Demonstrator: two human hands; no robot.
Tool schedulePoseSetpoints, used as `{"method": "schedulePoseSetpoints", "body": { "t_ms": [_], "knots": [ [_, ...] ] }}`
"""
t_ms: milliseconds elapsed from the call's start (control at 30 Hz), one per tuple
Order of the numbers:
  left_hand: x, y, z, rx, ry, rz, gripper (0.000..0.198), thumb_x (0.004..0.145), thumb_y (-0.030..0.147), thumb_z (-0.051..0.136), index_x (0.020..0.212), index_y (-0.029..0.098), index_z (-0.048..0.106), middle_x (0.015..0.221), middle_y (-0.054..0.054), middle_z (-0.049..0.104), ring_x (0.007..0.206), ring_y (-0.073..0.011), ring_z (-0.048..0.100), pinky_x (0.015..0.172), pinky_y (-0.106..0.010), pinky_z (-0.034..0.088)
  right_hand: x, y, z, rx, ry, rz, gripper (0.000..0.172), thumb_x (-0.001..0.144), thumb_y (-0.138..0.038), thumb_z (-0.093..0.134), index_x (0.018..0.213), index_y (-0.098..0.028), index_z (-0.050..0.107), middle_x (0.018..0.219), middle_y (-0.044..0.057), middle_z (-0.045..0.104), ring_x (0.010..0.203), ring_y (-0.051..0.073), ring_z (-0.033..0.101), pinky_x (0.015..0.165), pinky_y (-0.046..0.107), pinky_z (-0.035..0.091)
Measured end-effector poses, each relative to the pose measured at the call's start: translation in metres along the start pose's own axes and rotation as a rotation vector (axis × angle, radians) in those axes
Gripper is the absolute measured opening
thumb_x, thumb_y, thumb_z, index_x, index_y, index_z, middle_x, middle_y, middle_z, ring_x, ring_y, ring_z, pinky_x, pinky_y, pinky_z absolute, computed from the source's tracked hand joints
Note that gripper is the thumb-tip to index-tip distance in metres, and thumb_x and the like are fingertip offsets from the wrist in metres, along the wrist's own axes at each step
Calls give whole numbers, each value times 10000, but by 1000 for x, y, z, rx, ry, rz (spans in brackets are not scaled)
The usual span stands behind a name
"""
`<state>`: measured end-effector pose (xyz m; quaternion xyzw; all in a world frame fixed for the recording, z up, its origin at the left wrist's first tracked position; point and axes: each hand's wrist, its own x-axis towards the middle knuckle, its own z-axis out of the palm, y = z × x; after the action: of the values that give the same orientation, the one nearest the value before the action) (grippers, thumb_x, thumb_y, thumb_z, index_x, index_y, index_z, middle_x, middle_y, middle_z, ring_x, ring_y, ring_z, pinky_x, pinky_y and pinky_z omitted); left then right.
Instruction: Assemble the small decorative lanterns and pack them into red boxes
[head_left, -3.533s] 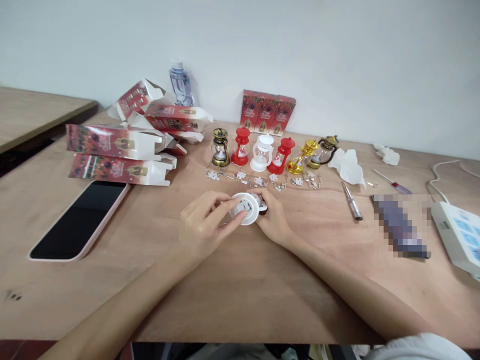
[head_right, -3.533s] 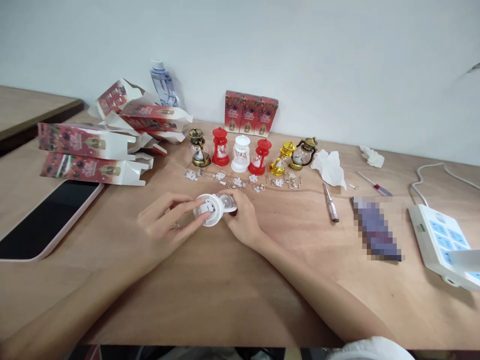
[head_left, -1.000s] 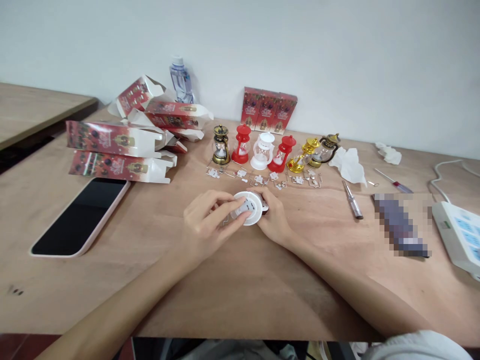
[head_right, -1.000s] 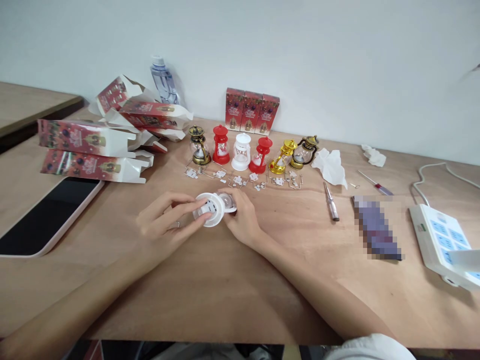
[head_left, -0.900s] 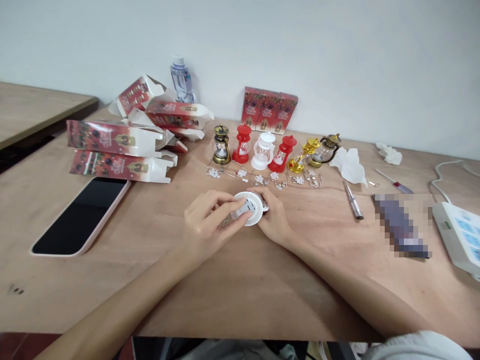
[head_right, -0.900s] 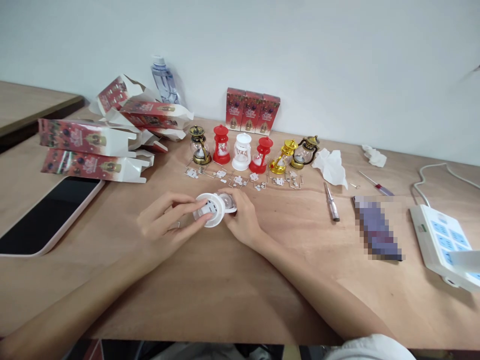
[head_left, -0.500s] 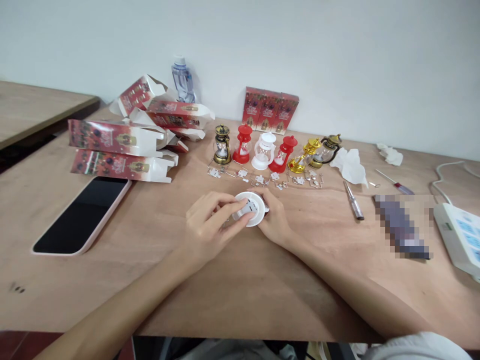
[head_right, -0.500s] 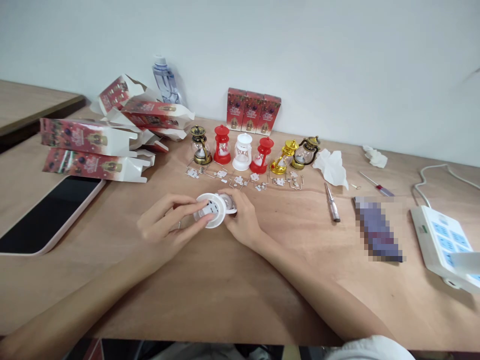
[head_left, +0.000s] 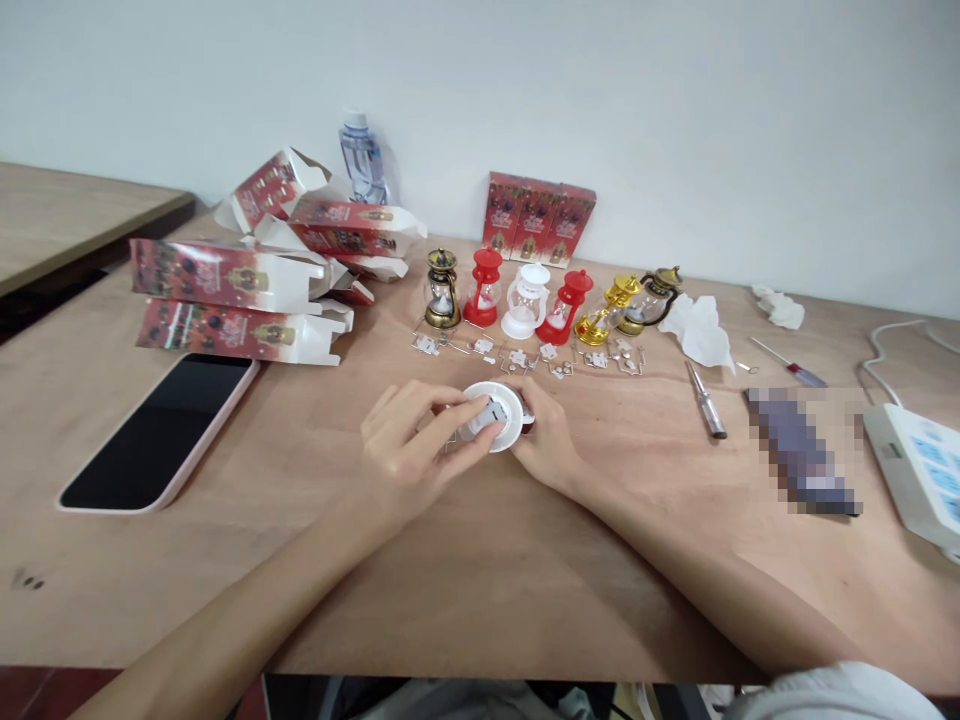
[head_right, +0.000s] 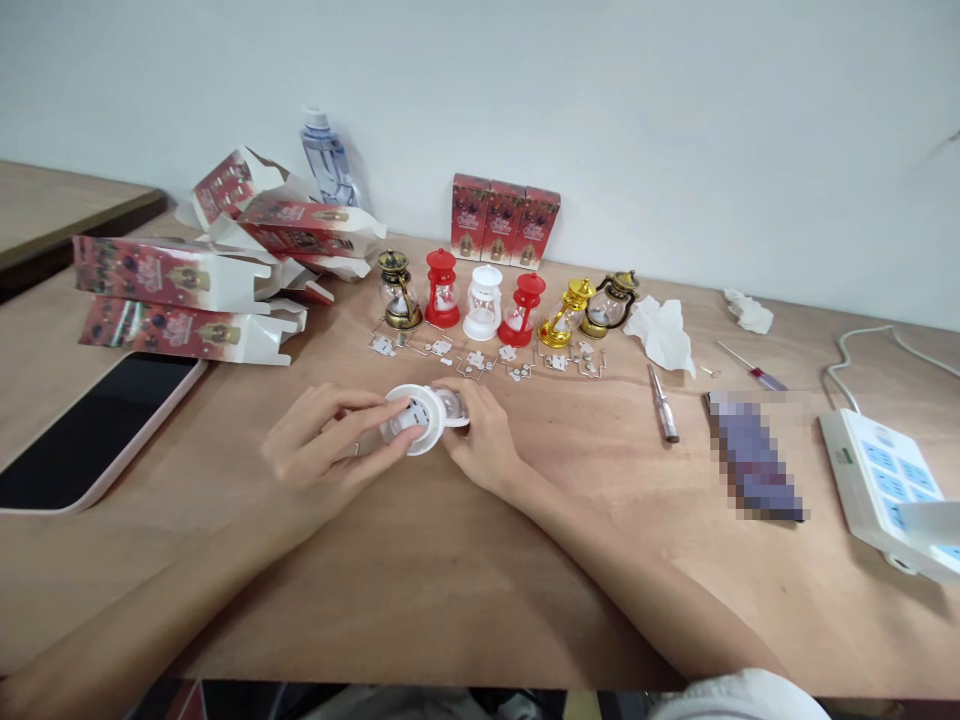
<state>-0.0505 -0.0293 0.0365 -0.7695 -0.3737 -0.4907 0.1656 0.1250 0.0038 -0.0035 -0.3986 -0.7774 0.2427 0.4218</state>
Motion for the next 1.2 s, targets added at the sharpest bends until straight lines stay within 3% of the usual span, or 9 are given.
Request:
{"method": "schedulePoseSetpoints", "body": {
  "t_ms": [233,333,467,600,667,767,867,1000,1200],
  "knots": [
    [5,0,-2,-41,-20,64,138,801,240,703,920,220,636,747,10,673,535,-86,558,488,-247,395,-1,1,0,12,-5,-29,324,750,-171,577,1061,-251,529,1016,46,673,944,218,638,810,369,514],
    [4,2,-3,-63,-39,26,122,804,257,702,906,224,645,755,10,667,553,-88,561,496,-248,404,-2,1,-1,-3,-1,-45,333,748,-165,576,1066,-251,527,1026,51,675,945,224,635,808,373,511],
    [1,6,-2,-188,-75,-185,119,804,279,700,905,233,658,825,3,633,668,-103,586,576,-247,466,-2,2,0,-16,6,-51,340,749,-176,565,1077,-257,525,1036,51,671,948,229,633,810,380,508],
    [1,4,2,-395,-126,-476,437,712,349,772,1097,235,600,949,-19,607,711,-111,575,618,-256,499,-2,2,0,-6,2,-51,339,744,-178,561,1071,-259,523,1017,46,672,937,227,632,797,376,510],
    [2,1,3,-540,-208,-634,537,678,356,790,1146,220,563,994,-43,625,700,-115,585,592,-251,506,-2,2,0,-2,-5,-46,340,743,-173,559,1069,-263,520,1009,42,673,924,225,633,786,373,512],
    [3,-5,4,-820,-433,-756,395,740,297,733,1100,203,601,937,-56,686,726,-146,635,601,-267,535,-3,2,-1,-32,2,-71,344,731,-167,567,1059,-259,518,980,41,674,881,223,629,763,371,511],
    [4,-6,5,-979,-507,-777,302,759,262,708,1045,196,640,976,-73,699,788,-172,667,651,-295,559,-3,2,-1,-65,23,-119,347,722,-159,569,1053,-251,519,954,42,676,863,223,621,752,369,505],
    [4,-5,5,-956,-445,-769,278,731,264,732,991,191,667,1039,-91,673,869,-191,671,708,-309,567,-3,2,0,-76,28,-135,355,726,-146,558,1061,-254,518,987,43,676,892,222,616,757,365,500],
    [4,-7,4,-906,-464,-703,197,857,255,588,1013,214,701,1143,-110,654,1053,-224,636,844,-358,547,-3,3,1,-121,43,-91,348,720,-126,554,1044,-251,535,1003,43,672,877,223,606,750,357,483]
  ]
}}
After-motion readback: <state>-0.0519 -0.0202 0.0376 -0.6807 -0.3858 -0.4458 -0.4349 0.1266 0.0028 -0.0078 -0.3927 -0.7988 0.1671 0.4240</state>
